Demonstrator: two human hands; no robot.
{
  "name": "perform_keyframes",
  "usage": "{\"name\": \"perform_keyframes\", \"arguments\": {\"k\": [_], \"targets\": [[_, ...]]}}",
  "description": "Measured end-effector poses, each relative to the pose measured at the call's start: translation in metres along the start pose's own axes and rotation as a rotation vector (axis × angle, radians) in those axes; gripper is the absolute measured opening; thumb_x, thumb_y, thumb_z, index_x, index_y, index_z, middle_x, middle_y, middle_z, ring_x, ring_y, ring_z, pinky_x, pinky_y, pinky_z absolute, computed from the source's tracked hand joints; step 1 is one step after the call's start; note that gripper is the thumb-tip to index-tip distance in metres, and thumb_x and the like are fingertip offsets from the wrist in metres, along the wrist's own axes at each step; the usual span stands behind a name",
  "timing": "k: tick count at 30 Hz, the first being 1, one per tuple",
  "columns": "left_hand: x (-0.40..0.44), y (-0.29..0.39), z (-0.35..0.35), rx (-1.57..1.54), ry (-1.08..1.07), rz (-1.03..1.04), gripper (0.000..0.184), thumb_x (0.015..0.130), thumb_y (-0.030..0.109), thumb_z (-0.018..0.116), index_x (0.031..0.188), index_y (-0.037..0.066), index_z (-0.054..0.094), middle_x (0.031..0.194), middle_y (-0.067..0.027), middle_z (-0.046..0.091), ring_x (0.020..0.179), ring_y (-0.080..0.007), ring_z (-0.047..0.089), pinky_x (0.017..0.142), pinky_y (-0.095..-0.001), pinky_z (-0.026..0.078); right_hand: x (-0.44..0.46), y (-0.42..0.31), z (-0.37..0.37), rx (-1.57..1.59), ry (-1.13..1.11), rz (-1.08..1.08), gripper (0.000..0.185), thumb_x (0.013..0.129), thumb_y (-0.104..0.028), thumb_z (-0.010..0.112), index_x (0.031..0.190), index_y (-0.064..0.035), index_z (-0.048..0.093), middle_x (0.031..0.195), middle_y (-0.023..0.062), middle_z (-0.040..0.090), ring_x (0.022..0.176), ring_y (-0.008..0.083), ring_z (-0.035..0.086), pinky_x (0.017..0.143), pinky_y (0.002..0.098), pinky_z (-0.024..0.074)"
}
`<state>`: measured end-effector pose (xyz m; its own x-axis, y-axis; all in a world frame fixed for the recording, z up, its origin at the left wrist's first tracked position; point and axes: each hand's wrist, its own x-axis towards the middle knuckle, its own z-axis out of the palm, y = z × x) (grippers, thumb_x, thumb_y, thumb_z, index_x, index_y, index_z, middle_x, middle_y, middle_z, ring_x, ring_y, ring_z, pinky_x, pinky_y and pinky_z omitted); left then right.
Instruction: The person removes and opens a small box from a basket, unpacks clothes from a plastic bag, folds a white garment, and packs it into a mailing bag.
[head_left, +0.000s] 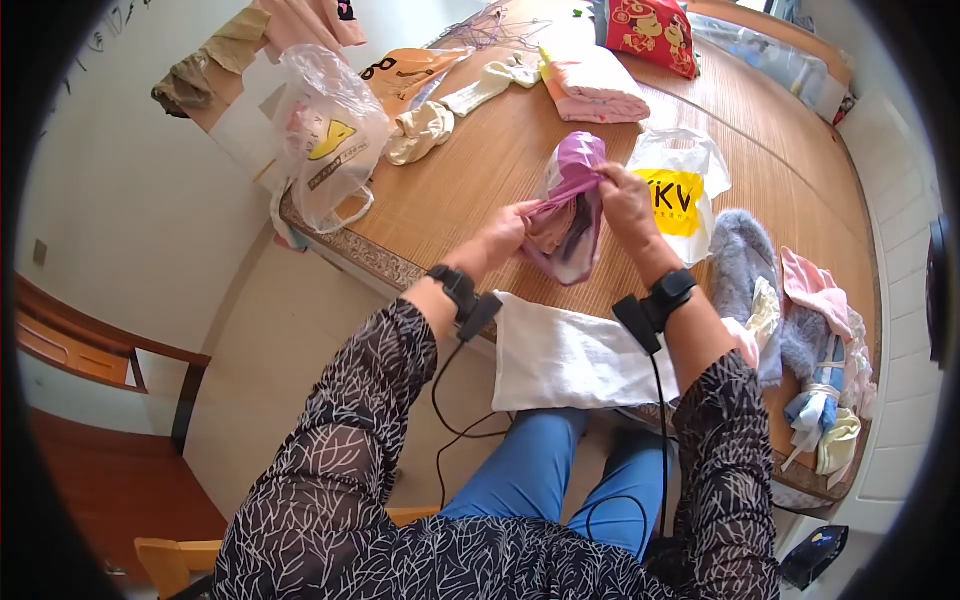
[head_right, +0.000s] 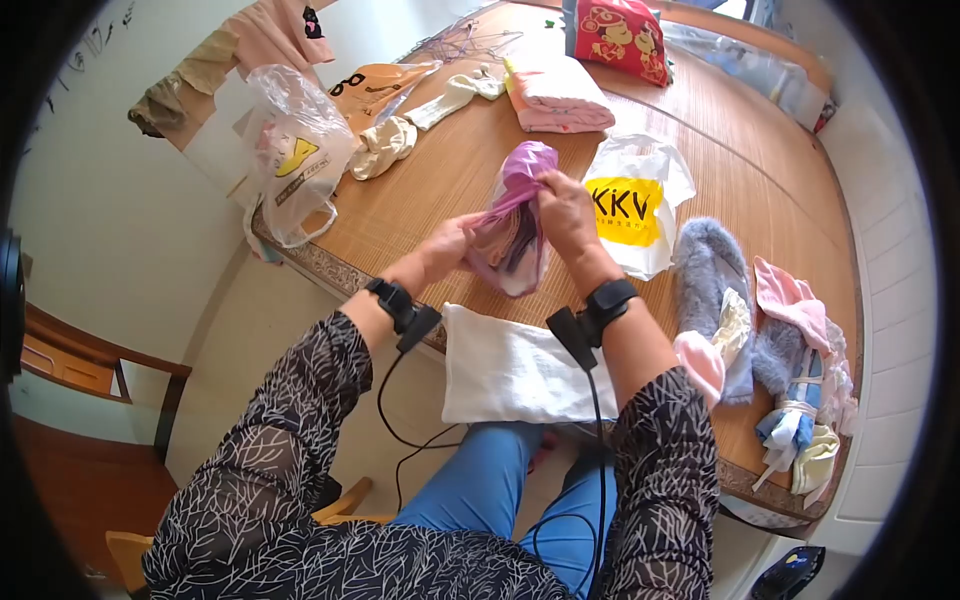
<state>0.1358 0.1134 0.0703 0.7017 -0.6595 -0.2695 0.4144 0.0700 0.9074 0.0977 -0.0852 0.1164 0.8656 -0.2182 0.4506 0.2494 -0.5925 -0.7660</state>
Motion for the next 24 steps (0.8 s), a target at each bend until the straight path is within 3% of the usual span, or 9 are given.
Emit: {"name": "perform_keyframes", "arguments": {"k": [3, 5, 8, 9, 11, 13, 20, 23, 24], "targets": [[0.003, -0.037, 0.018, -0.486, -0.182, 0.032, 0.041, 0.093, 0.008, 0.036, 0.133, 0.006, 0.040, 0.122, -0.0101, 0.055, 0.111, -0.0242, 0.056, 0.093, -0.0437, 0.049, 0.022, -0.055, -0.003, -0.068, -0.133, -0.090, 0.022, 0.082, -0.011, 0.052, 0.098, -0.0026, 0.065, 0.090, 0.0210, 0.065, 0.089, 0.0341, 0.063, 0.080, 0.0372, 0.0489], [-0.018, -0.043, 0.050, -0.696, -0.270, 0.031, 0.039, 0.094, 0.010, 0.033, 0.132, 0.006, 0.042, 0.122, -0.0102, 0.055, 0.109, -0.0246, 0.056, 0.092, -0.0432, 0.049, 0.017, -0.072, 0.001, -0.145, -0.221, -0.177, 0.022, 0.084, -0.011, 0.052, 0.099, -0.0019, 0.064, 0.089, 0.0179, 0.066, 0.084, 0.0269, 0.064, 0.077, 0.0336, 0.0490], [-0.009, -0.105, 0.066, -1.029, -0.086, -0.080, 0.036, 0.096, 0.016, 0.032, 0.128, 0.005, 0.044, 0.120, -0.0103, 0.056, 0.106, -0.0250, 0.058, 0.092, -0.0419, 0.049, -0.011, -0.087, -0.001, -0.075, -0.430, -0.125, 0.027, 0.085, -0.012, 0.056, 0.109, -0.0022, 0.061, 0.095, 0.0155, 0.066, 0.089, 0.0244, 0.064, 0.081, 0.0325, 0.0491], [0.003, -0.146, 0.056, -1.041, -0.220, -0.083, 0.035, 0.097, 0.022, 0.032, 0.124, 0.005, 0.047, 0.118, -0.0104, 0.056, 0.102, -0.0261, 0.059, 0.092, -0.0427, 0.048, -0.025, -0.084, -0.003, -0.057, -0.468, -0.125, 0.030, 0.084, -0.012, 0.058, 0.113, -0.0022, 0.059, 0.097, 0.0156, 0.066, 0.092, 0.0250, 0.064, 0.082, 0.0330, 0.0490], [-0.043, -0.112, 0.090, -0.819, 0.023, -0.246, 0.035, 0.097, 0.028, 0.034, 0.119, 0.006, 0.050, 0.115, -0.0096, 0.058, 0.099, -0.0260, 0.060, 0.091, -0.0444, 0.048, -0.056, -0.058, -0.012, -0.136, -0.395, -0.171, 0.036, 0.081, -0.015, 0.059, 0.115, -0.0045, 0.057, 0.102, 0.0207, 0.063, 0.095, 0.0344, 0.062, 0.082, 0.0397, 0.0492], [-0.040, -0.135, 0.081, -0.772, -0.040, -0.248, 0.033, 0.097, 0.031, 0.037, 0.115, 0.008, 0.054, 0.112, -0.0090, 0.060, 0.098, -0.0254, 0.060, 0.088, -0.0462, 0.048, -0.094, -0.042, -0.019, -0.363, -0.301, -0.104, 0.033, 0.077, -0.014, 0.062, 0.108, -0.0027, 0.057, 0.097, 0.0209, 0.062, 0.091, 0.0385, 0.059, 0.078, 0.0444, 0.0488], [-0.058, -0.124, 0.066, -0.412, 0.042, -0.365, 0.025, 0.093, 0.028, 0.046, 0.101, 0.009, 0.059, 0.092, -0.0075, 0.064, 0.086, -0.0248, 0.063, 0.080, -0.0446, 0.051, -0.161, -0.026, 0.005, -0.728, -0.140, -0.246, 0.041, 0.069, -0.016, 0.065, 0.107, -0.0060, 0.054, 0.093, 0.0115, 0.057, 0.089, 0.0306, 0.057, 0.076, 0.0402, 0.0481], [-0.064, -0.115, 0.060, 0.031, 0.255, -0.247, 0.018, 0.091, 0.021, 0.050, 0.097, 0.008, 0.061, 0.089, -0.0095, 0.064, 0.086, -0.0206, 0.063, 0.073, -0.0412, 0.052, -0.150, -0.011, 0.012, -0.816, -0.163, -0.307, 0.038, 0.069, -0.016, 0.063, 0.104, -0.0066, 0.055, 0.089, 0.0110, 0.057, 0.085, 0.0294, 0.058, 0.073, 0.0399, 0.0486], [-0.063, -0.112, 0.056, 0.217, 0.300, -0.122, 0.017, 0.089, 0.018, 0.051, 0.097, 0.007, 0.061, 0.089, -0.0106, 0.064, 0.086, -0.0216, 0.063, 0.073, -0.0406, 0.052, -0.146, -0.008, 0.011, -0.769, -0.147, -0.312, 0.026, 0.074, -0.016, 0.060, 0.099, -0.0084, 0.058, 0.086, 0.0122, 0.059, 0.081, 0.0310, 0.059, 0.071, 0.0412, 0.0495]]}}
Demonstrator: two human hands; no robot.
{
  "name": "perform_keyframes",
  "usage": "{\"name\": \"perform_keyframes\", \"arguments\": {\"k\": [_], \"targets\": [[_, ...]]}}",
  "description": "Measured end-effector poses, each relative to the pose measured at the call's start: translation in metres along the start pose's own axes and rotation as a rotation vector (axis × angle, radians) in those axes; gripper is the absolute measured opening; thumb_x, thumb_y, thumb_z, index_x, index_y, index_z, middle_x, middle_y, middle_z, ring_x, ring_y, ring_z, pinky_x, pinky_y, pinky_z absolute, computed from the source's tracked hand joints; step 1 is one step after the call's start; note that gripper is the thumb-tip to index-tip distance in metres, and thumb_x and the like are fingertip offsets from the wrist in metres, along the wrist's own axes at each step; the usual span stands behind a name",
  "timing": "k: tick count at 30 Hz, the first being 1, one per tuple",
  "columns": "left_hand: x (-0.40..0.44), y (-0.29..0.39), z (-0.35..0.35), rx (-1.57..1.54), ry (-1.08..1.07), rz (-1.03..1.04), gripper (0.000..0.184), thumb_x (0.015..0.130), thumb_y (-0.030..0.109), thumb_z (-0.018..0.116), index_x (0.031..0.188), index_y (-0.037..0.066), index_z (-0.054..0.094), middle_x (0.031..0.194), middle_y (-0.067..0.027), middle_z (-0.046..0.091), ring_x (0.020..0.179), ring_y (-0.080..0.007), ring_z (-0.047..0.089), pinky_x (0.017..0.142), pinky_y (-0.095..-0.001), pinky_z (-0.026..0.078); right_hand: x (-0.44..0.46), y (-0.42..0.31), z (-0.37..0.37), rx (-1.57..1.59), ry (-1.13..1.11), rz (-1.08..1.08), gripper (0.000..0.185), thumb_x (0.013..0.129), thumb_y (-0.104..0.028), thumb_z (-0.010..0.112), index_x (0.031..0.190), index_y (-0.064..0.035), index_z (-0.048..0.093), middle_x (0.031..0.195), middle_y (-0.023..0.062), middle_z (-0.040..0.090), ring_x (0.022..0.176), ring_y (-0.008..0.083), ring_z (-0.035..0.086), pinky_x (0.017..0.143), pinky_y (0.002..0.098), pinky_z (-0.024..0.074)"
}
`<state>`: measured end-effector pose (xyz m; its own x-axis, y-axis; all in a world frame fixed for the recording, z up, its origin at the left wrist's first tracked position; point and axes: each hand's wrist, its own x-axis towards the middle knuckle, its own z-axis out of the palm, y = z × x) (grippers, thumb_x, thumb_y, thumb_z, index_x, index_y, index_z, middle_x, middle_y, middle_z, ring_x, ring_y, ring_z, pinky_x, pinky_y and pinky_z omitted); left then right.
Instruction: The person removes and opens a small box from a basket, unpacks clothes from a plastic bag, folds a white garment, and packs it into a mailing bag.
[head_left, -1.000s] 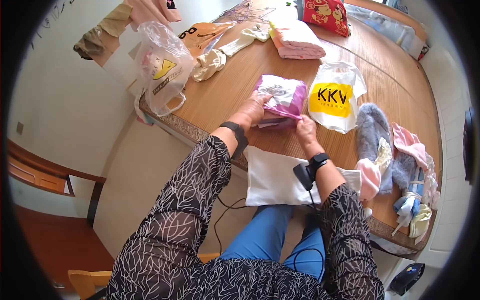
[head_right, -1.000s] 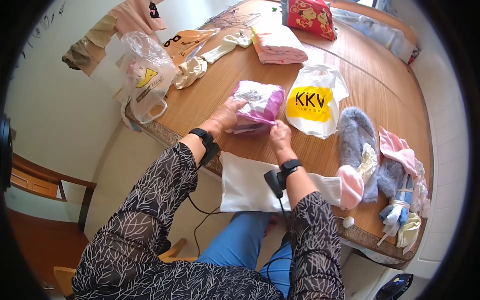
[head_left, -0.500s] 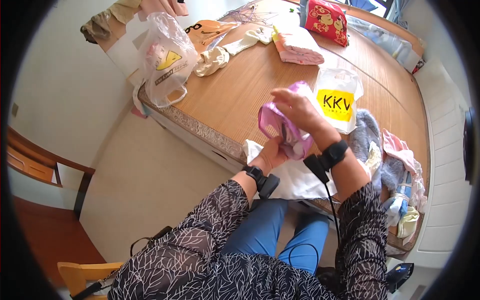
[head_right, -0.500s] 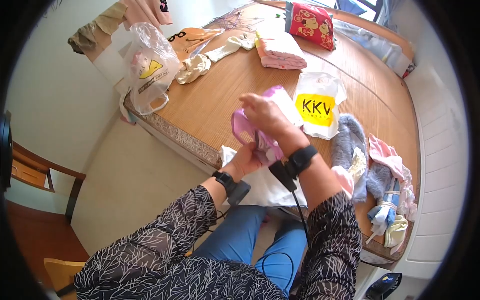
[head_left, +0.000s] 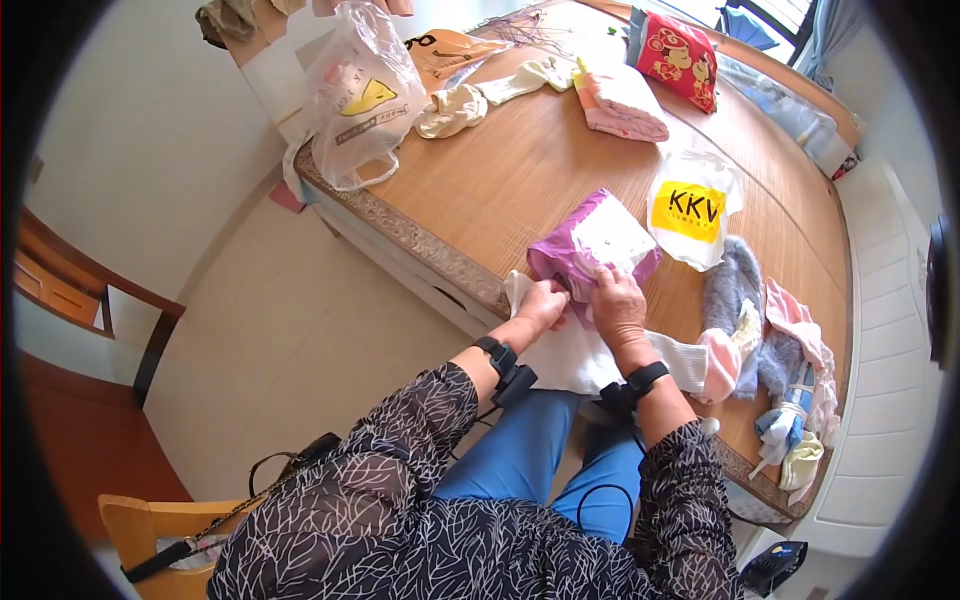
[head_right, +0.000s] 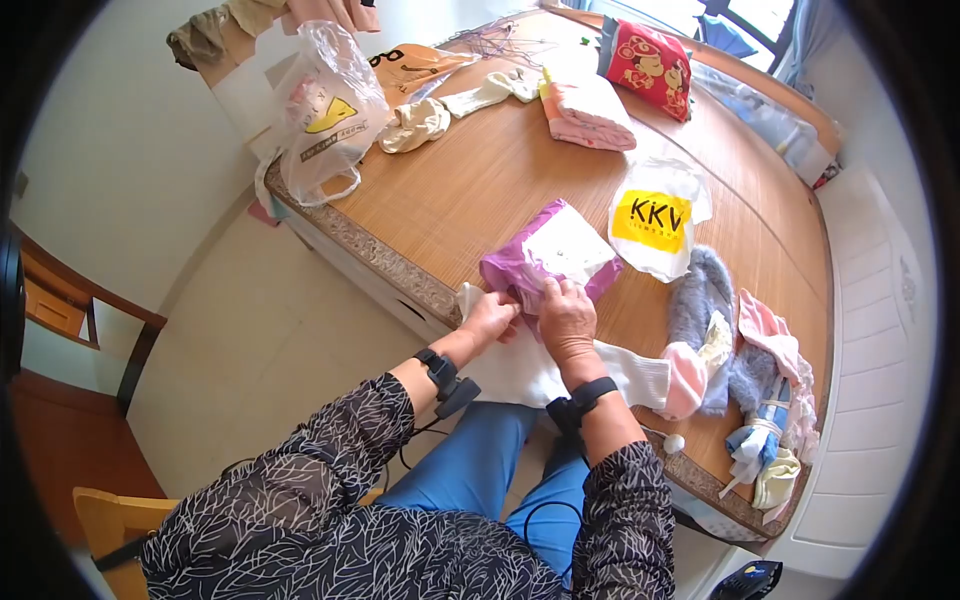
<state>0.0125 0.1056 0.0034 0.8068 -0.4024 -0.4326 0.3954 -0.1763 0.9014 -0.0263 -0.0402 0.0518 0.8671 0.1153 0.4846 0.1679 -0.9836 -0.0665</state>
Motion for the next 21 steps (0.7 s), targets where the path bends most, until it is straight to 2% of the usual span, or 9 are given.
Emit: {"name": "perform_keyframes", "arguments": {"k": [2, 5, 6, 9, 10, 13, 17, 20, 21], "targets": [[0.002, 0.002, -0.007, 0.313, 0.140, 0.283, 0.015, 0.087, 0.012, 0.052, 0.096, 0.006, 0.062, 0.090, -0.0129, 0.064, 0.087, -0.0235, 0.063, 0.074, -0.0393, 0.051, 0.011, 0.011, -0.007, 0.080, -0.067, 0.055, 0.019, 0.078, -0.017, 0.059, 0.095, -0.0091, 0.059, 0.083, 0.0131, 0.059, 0.078, 0.0323, 0.060, 0.069, 0.0423, 0.0497], [-0.006, 0.016, -0.004, 0.484, 0.314, 0.777, 0.020, 0.083, 0.007, 0.053, 0.101, 0.003, 0.061, 0.097, -0.0153, 0.063, 0.090, -0.0287, 0.061, 0.080, -0.0377, 0.049, 0.026, 0.024, -0.028, 0.241, -0.082, 0.107, 0.013, 0.086, -0.018, 0.054, 0.093, -0.0100, 0.062, 0.086, 0.0143, 0.062, 0.081, 0.0343, 0.061, 0.072, 0.0430, 0.0497], [-0.006, 0.023, -0.002, 0.483, 0.297, 0.919, 0.025, 0.082, 0.006, 0.052, 0.106, 0.003, 0.061, 0.109, -0.0153, 0.059, 0.097, -0.0352, 0.057, 0.088, -0.0385, 0.046, 0.031, 0.025, -0.035, 0.254, -0.102, 0.125, 0.014, 0.086, -0.018, 0.054, 0.093, -0.0098, 0.062, 0.088, 0.0143, 0.062, 0.083, 0.0343, 0.061, 0.073, 0.0427, 0.0494], [-0.019, 0.042, 0.005, 0.628, 0.174, 0.877, 0.034, 0.077, 0.010, 0.059, 0.110, 0.013, 0.061, 0.120, -0.0130, 0.053, 0.103, -0.0328, 0.055, 0.091, -0.0400, 0.045, 0.040, 0.033, -0.047, 0.239, -0.117, 0.141, 0.014, 0.086, -0.018, 0.054, 0.094, -0.0089, 0.062, 0.091, 0.0143, 0.062, 0.086, 0.0344, 0.060, 0.075, 0.0423, 0.0489], [-0.019, 0.042, 0.003, 0.809, 0.116, 0.853, 0.039, 0.078, 0.012, 0.058, 0.117, 0.017, 0.058, 0.127, -0.0125, 0.046, 0.104, -0.0331, 0.054, 0.091, -0.0408, 0.045, 0.040, 0.036, -0.049, 0.228, -0.117, 0.141, 0.015, 0.086, -0.018, 0.054, 0.094, -0.0085, 0.062, 0.092, 0.0143, 0.062, 0.087, 0.0344, 0.060, 0.075, 0.0422, 0.0487], [-0.021, 0.039, 0.005, 1.016, -0.008, 0.579, 0.038, 0.082, 0.012, 0.055, 0.120, 0.020, 0.057, 0.136, -0.0154, 0.042, 0.108, -0.0360, 0.052, 0.093, -0.0404, 0.044, 0.038, 0.050, -0.048, 0.198, -0.146, 0.138, 0.014, 0.085, -0.016, 0.055, 0.094, -0.0085, 0.062, 0.093, 0.0145, 0.062, 0.087, 0.0346, 0.060, 0.075, 0.0419, 0.0486], [0.000, 0.016, 0.011, 0.889, 0.035, 0.620, 0.036, 0.082, 0.013, 0.056, 0.118, 0.020, 0.059, 0.128, -0.0183, 0.049, 0.106, -0.0363, 0.054, 0.093, -0.0434, 0.044, 0.033, 0.052, -0.053, 0.217, -0.158, 0.156, 0.013, 0.084, -0.012, 0.054, 0.094, -0.0081, 0.062, 0.093, 0.0146, 0.061, 0.087, 0.0342, 0.060, 0.076, 0.0411, 0.0486], [0.010, 0.017, 0.022, 0.752, 0.249, 0.586, 0.028, 0.083, 0.013, 0.056, 0.111, 0.011, 0.062, 0.104, -0.0157, 0.062, 0.086, -0.0305, 0.062, 0.077, -0.0411, 0.051, 0.031, 0.054, -0.054, 0.265, -0.154, 0.138, 0.014, 0.083, -0.010, 0.054, 0.095, -0.0079, 0.062, 0.093, 0.0146, 0.062, 0.088, 0.0340, 0.060, 0.077, 0.0408, 0.0487], [0.014, 0.021, 0.026, 0.442, 0.142, 0.424, 0.023, 0.085, 0.015, 0.056, 0.106, 0.009, 0.062, 0.095, -0.0133, 0.062, 0.079, -0.0276, 0.061, 0.070, -0.0388, 0.051, 0.031, 0.054, -0.054, 0.284, -0.161, 0.135, 0.015, 0.083, -0.010, 0.054, 0.095, -0.0077, 0.062, 0.094, 0.0145, 0.062, 0.089, 0.0340, 0.060, 0.077, 0.0408, 0.0487]]}}
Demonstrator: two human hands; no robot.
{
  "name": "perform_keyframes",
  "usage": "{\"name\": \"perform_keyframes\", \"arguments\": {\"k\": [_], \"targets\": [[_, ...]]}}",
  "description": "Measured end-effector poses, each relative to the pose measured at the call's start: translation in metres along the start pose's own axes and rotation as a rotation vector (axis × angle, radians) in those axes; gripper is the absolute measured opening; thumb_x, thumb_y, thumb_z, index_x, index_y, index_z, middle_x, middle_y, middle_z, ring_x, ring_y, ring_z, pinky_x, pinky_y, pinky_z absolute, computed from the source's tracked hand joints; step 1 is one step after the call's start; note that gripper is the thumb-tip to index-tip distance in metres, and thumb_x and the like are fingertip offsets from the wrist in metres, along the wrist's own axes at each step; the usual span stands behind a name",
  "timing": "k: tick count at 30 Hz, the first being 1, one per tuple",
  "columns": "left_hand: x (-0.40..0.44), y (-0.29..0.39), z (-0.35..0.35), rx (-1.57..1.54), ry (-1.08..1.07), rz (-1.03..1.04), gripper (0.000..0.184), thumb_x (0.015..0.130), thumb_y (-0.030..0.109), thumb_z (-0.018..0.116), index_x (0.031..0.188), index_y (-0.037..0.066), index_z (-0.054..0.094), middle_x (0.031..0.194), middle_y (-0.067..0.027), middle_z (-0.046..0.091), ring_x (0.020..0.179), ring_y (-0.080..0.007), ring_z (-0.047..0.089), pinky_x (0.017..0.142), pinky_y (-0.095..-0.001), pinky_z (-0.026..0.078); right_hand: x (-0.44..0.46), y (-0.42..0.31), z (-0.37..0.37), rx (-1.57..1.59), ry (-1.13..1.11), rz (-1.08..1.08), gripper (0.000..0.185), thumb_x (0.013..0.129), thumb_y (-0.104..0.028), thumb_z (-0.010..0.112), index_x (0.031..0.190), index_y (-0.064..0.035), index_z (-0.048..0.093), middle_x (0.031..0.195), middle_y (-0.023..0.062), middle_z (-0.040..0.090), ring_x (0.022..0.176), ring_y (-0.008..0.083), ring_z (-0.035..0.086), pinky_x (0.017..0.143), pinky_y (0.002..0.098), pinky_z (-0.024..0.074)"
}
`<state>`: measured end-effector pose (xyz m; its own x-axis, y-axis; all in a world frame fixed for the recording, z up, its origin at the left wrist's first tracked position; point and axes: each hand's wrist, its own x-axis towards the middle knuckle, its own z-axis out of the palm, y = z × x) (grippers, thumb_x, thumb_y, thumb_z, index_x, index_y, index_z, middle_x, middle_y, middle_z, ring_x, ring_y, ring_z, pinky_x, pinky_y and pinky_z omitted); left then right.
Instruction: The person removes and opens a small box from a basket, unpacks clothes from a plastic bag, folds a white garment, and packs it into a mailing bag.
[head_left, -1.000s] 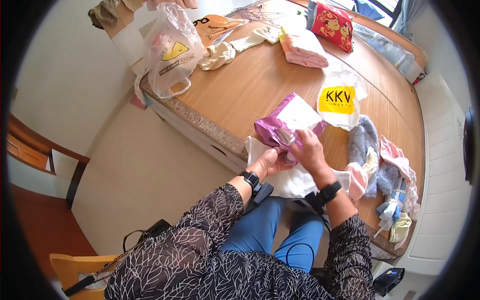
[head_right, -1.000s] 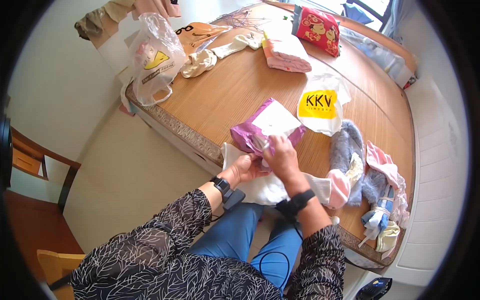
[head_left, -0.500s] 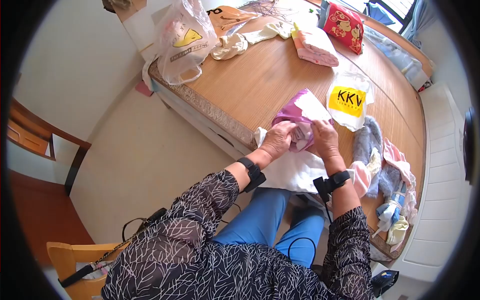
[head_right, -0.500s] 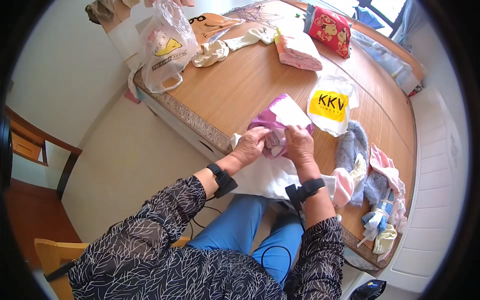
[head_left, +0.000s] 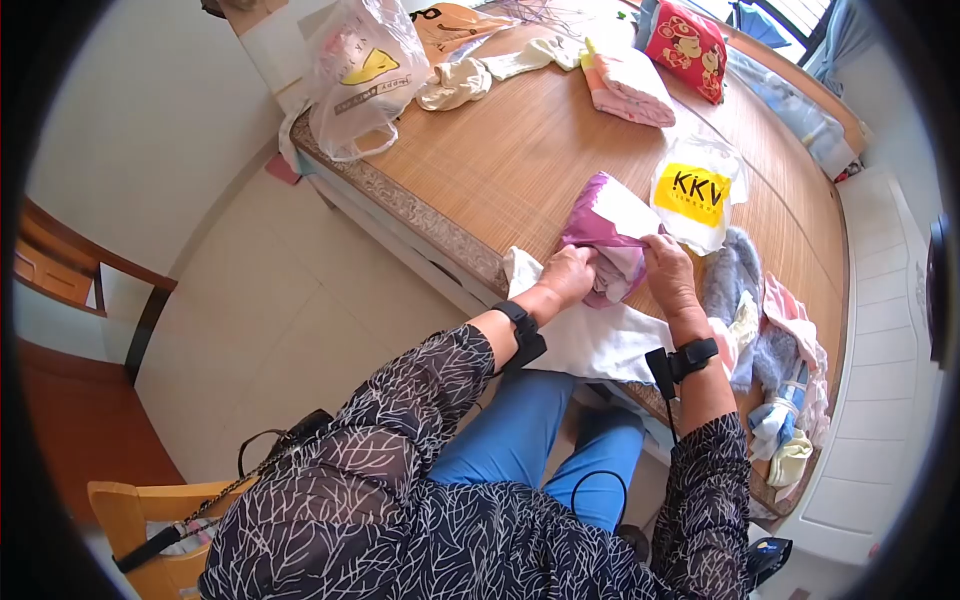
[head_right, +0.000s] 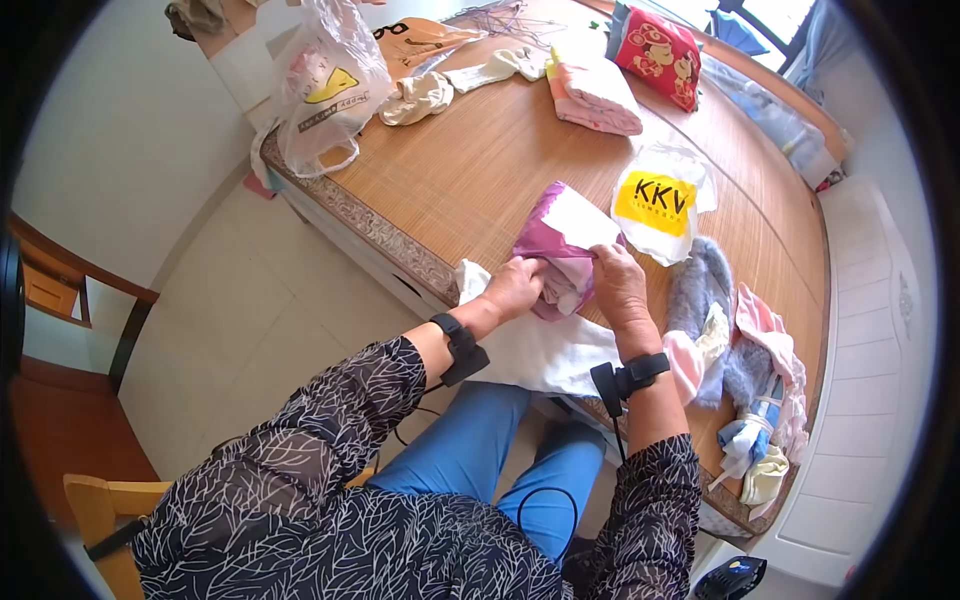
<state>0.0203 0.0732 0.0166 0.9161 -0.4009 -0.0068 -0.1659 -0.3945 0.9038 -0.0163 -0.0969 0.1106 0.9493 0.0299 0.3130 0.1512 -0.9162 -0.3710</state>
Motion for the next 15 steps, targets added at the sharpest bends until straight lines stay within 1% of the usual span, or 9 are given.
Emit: {"name": "perform_keyframes", "arguments": {"k": [2, 3, 5, 6, 8, 10, 12, 15], "targets": [[0.007, 0.010, 0.006, -0.633, -0.151, -0.339, 0.018, 0.087, 0.018, 0.056, 0.097, 0.005, 0.064, 0.079, -0.0084, 0.062, 0.063, -0.0217, 0.060, 0.056, -0.0342, 0.051, -0.001, 0.000, 0.000, 0.035, -0.020, -0.011, 0.016, 0.083, -0.009, 0.053, 0.096, -0.0073, 0.062, 0.094, 0.0144, 0.062, 0.089, 0.0339, 0.060, 0.077, 0.0406, 0.0488], [0.010, 0.010, 0.012, -0.773, -0.130, -0.440, 0.018, 0.088, 0.023, 0.058, 0.087, 0.005, 0.062, 0.068, -0.0033, 0.059, 0.051, -0.0145, 0.054, 0.045, -0.0280, 0.045, -0.001, -0.001, 0.000, 0.035, -0.033, -0.004, 0.016, 0.083, -0.010, 0.054, 0.096, -0.0070, 0.062, 0.094, 0.0143, 0.062, 0.089, 0.0339, 0.060, 0.077, 0.0406, 0.0488], [0.012, 0.018, 0.017, -0.993, -0.036, -0.575, 0.019, 0.087, 0.025, 0.059, 0.083, 0.006, 0.061, 0.070, -0.0042, 0.059, 0.052, -0.0151, 0.054, 0.046, -0.0290, 0.046, -0.002, -0.002, -0.001, 0.033, -0.057, 0.009, 0.016, 0.083, -0.010, 0.054, 0.096, -0.0066, 0.062, 0.094, 0.0143, 0.062, 0.089, 0.0339, 0.060, 0.077, 0.0405, 0.0487], [0.013, 0.021, 0.020, -1.103, 0.010, -0.641, 0.019, 0.087, 0.025, 0.059, 0.082, 0.007, 0.061, 0.071, -0.0047, 0.060, 0.053, -0.0154, 0.054, 0.046, -0.0295, 0.046, -0.004, -0.003, -0.002, 0.044, -0.065, 0.014, 0.015, 0.083, -0.008, 0.055, 0.096, -0.0048, 0.062, 0.093, 0.0150, 0.062, 0.088, 0.0334, 0.061, 0.077, 0.0389, 0.0486], [0.017, 0.026, 0.025, -1.095, 0.078, -0.655, 0.020, 0.085, 0.025, 0.060, 0.080, 0.006, 0.060, 0.068, -0.0060, 0.060, 0.050, -0.0158, 0.053, 0.043, -0.0311, 0.045, -0.006, -0.006, -0.003, 0.062, -0.081, 0.023, 0.015, 0.083, -0.005, 0.057, 0.096, -0.0011, 0.062, 0.092, 0.0164, 0.062, 0.087, 0.0323, 0.061, 0.078, 0.0357, 0.0483], [0.023, 0.031, 0.028, -1.029, 0.130, -0.662, 0.020, 0.084, 0.025, 0.059, 0.079, 0.006, 0.060, 0.067, -0.0069, 0.060, 0.049, -0.0167, 0.053, 0.042, -0.0321, 0.044, -0.008, -0.005, 0.001, 0.064, -0.086, 0.022, 0.015, 0.082, -0.005, 0.058, 0.096, -0.0017, 0.061, 0.091, 0.0167, 0.062, 0.087, 0.0331, 0.061, 0.077, 0.0361, 0.0484], [0.029, 0.035, 0.026, -1.044, 0.104, -0.732, 0.018, 0.084, 0.023, 0.057, 0.078, 0.006, 0.060, 0.065, -0.0073, 0.059, 0.048, -0.0171, 0.053, 0.040, -0.0325, 0.044, -0.011, -0.007, 0.002, 0.062, -0.081, 0.007, 0.015, 0.082, -0.006, 0.058, 0.096, -0.0022, 0.061, 0.091, 0.0169, 0.062, 0.087, 0.0335, 0.061, 0.077, 0.0362, 0.0484], [0.033, 0.040, 0.021, -1.000, 0.091, -0.789, 0.016, 0.081, 0.019, 0.055, 0.074, 0.005, 0.060, 0.062, -0.0076, 0.058, 0.046, -0.0177, 0.052, 0.039, -0.0342, 0.043, -0.015, -0.003, 0.008, -0.053, -0.062, -0.012, 0.014, 0.083, -0.014, 0.056, 0.093, -0.0057, 0.060, 0.090, 0.0156, 0.061, 0.086, 0.0347, 0.060, 0.076, 0.0413, 0.0488]]}}
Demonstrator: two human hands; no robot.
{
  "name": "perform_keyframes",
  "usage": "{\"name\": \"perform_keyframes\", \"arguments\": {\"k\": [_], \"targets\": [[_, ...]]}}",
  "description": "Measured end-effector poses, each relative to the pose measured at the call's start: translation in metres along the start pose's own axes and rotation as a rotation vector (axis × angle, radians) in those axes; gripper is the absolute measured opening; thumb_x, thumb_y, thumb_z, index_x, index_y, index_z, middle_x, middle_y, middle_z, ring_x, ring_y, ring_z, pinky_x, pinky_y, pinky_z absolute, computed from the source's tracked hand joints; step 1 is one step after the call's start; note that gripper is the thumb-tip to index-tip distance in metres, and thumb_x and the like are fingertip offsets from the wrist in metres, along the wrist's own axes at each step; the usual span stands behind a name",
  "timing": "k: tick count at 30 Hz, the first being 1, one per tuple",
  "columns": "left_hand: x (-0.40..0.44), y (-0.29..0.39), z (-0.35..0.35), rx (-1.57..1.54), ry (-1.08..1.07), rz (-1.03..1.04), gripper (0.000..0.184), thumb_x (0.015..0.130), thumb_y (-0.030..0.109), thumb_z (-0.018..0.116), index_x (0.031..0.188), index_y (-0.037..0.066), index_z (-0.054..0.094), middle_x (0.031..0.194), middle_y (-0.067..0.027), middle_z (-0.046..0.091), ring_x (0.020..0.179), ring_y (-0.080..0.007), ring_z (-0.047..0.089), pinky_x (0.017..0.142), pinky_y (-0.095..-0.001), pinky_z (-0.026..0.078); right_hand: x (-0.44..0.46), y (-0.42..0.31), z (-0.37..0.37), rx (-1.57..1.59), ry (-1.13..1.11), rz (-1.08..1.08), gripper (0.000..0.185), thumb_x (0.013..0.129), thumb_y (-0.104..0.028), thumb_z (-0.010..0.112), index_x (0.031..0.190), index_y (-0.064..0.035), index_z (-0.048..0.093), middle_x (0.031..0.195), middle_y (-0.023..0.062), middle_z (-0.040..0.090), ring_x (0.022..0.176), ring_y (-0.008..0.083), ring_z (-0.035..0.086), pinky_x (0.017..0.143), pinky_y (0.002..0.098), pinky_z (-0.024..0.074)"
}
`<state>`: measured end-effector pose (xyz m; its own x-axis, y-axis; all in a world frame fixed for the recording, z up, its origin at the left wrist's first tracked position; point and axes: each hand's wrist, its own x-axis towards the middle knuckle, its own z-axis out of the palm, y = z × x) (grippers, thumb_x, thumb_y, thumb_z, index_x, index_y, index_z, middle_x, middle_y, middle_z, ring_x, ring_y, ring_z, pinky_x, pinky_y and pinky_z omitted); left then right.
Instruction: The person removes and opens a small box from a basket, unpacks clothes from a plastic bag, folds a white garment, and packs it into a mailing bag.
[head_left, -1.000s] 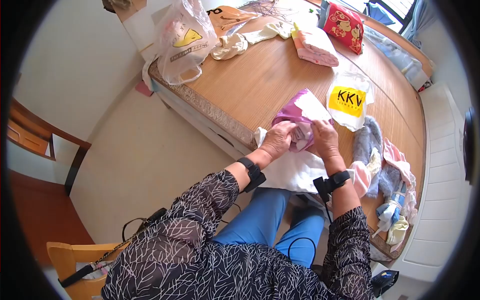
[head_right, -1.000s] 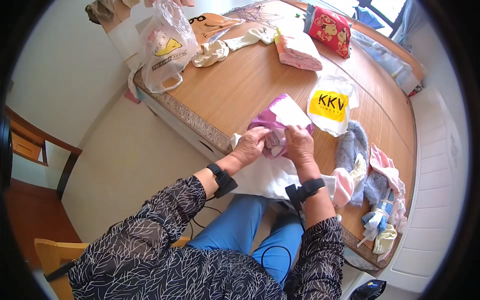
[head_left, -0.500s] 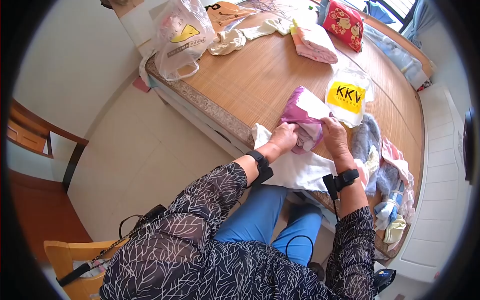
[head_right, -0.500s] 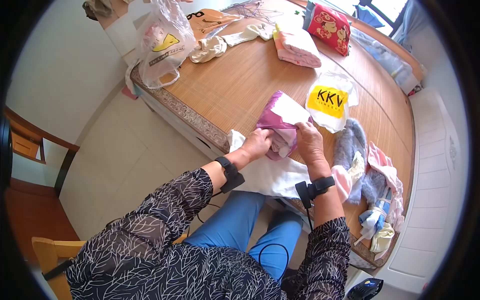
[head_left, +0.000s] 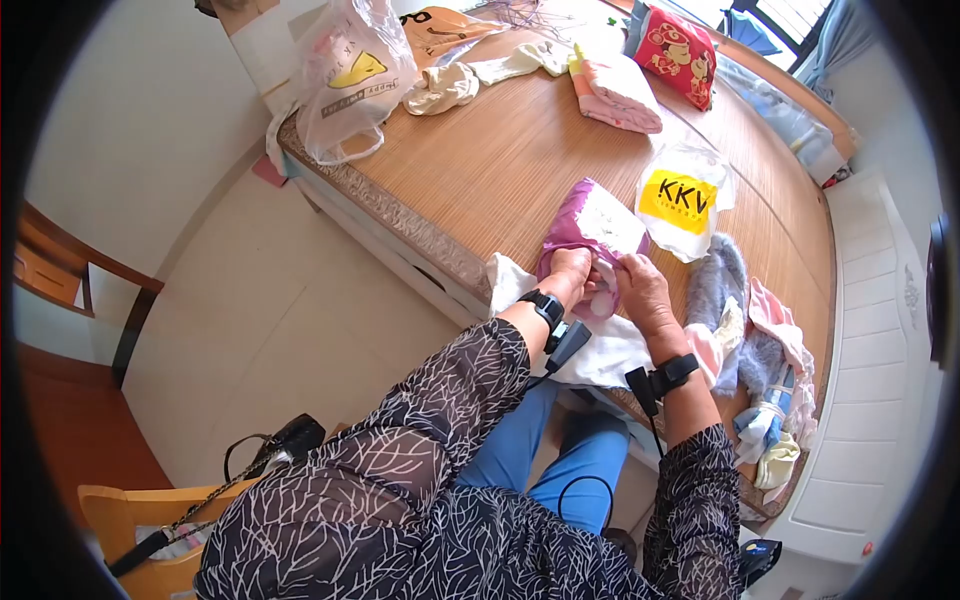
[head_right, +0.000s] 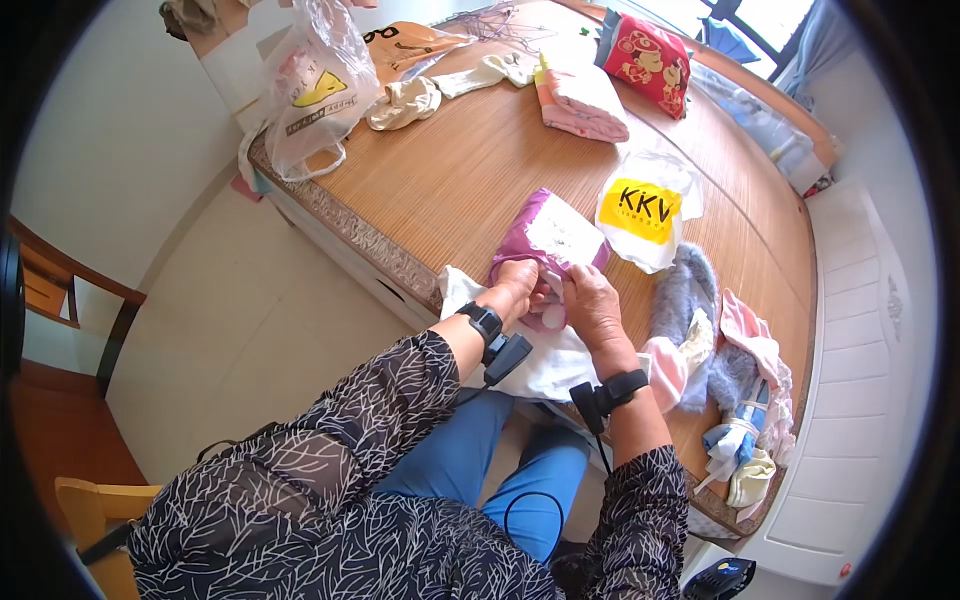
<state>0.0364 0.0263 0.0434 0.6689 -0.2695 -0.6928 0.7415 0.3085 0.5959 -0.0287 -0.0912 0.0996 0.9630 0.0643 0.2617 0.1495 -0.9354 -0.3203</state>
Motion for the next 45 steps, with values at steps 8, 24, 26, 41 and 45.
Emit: {"name": "perform_keyframes", "arguments": {"k": [8, 24, 26, 41, 45], "targets": [[0.000, 0.006, -0.030, 0.125, -0.308, 0.102, 0.018, 0.083, 0.011, 0.058, 0.094, -0.003, 0.062, 0.084, -0.0131, 0.063, 0.072, -0.0244, 0.063, 0.067, -0.0380, 0.055, 0.008, 0.014, -0.003, -0.246, 0.066, 0.087, 0.013, 0.084, -0.020, 0.055, 0.092, -0.0095, 0.057, 0.092, 0.0122, 0.058, 0.083, 0.0324, 0.061, 0.071, 0.0424, 0.0498], [-0.011, 0.011, -0.035, 0.062, -0.414, 0.033, 0.024, 0.086, 0.019, 0.055, 0.100, 0.002, 0.063, 0.093, -0.0118, 0.066, 0.083, -0.0231, 0.065, 0.074, -0.0371, 0.055, -0.036, -0.031, 0.000, -0.161, 0.229, -0.144, 0.014, 0.082, -0.011, 0.055, 0.094, -0.0088, 0.051, 0.085, 0.0122, 0.053, 0.069, 0.0309, 0.061, 0.056, 0.0398, 0.0508], [-0.007, 0.009, -0.038, 0.079, -0.400, 0.053, 0.024, 0.086, 0.019, 0.055, 0.101, 0.002, 0.063, 0.094, -0.0117, 0.066, 0.084, -0.0228, 0.065, 0.074, -0.0371, 0.055, -0.049, -0.043, 0.005, -0.179, 0.101, -0.154, 0.014, 0.081, -0.011, 0.055, 0.094, -0.0092, 0.053, 0.084, 0.0116, 0.057, 0.069, 0.0304, 0.063, 0.057, 0.0388, 0.0521], [0.004, 0.013, -0.043, 0.419, -0.293, 0.211, 0.028, 0.079, 0.020, 0.062, 0.097, -0.002, 0.063, 0.086, -0.0112, 0.064, 0.069, -0.0197, 0.062, 0.058, -0.0316, 0.053, -0.012, 0.003, 0.029, 0.271, 0.210, 0.117, 0.034, 0.080, -0.002, 0.049, 0.113, 0.0036, 0.053, 0.100, 0.0249, 0.060, 0.092, 0.0354, 0.061, 0.085, 0.0379, 0.0483], [-0.009, 0.016, -0.037, 0.254, -0.368, 0.112, 0.023, 0.083, 0.021, 0.058, 0.096, 0.003, 0.064, 0.085, -0.0094, 0.064, 0.067, -0.0184, 0.062, 0.058, -0.0309, 0.052, -0.015, -0.021, 0.013, 0.034, -0.119, 0.069, 0.047, 0.077, -0.010, 0.057, 0.121, 0.0026, 0.046, 0.116, 0.0229, 0.054, 0.108, 0.0379, 0.052, 0.095, 0.0418, 0.0421]]}}
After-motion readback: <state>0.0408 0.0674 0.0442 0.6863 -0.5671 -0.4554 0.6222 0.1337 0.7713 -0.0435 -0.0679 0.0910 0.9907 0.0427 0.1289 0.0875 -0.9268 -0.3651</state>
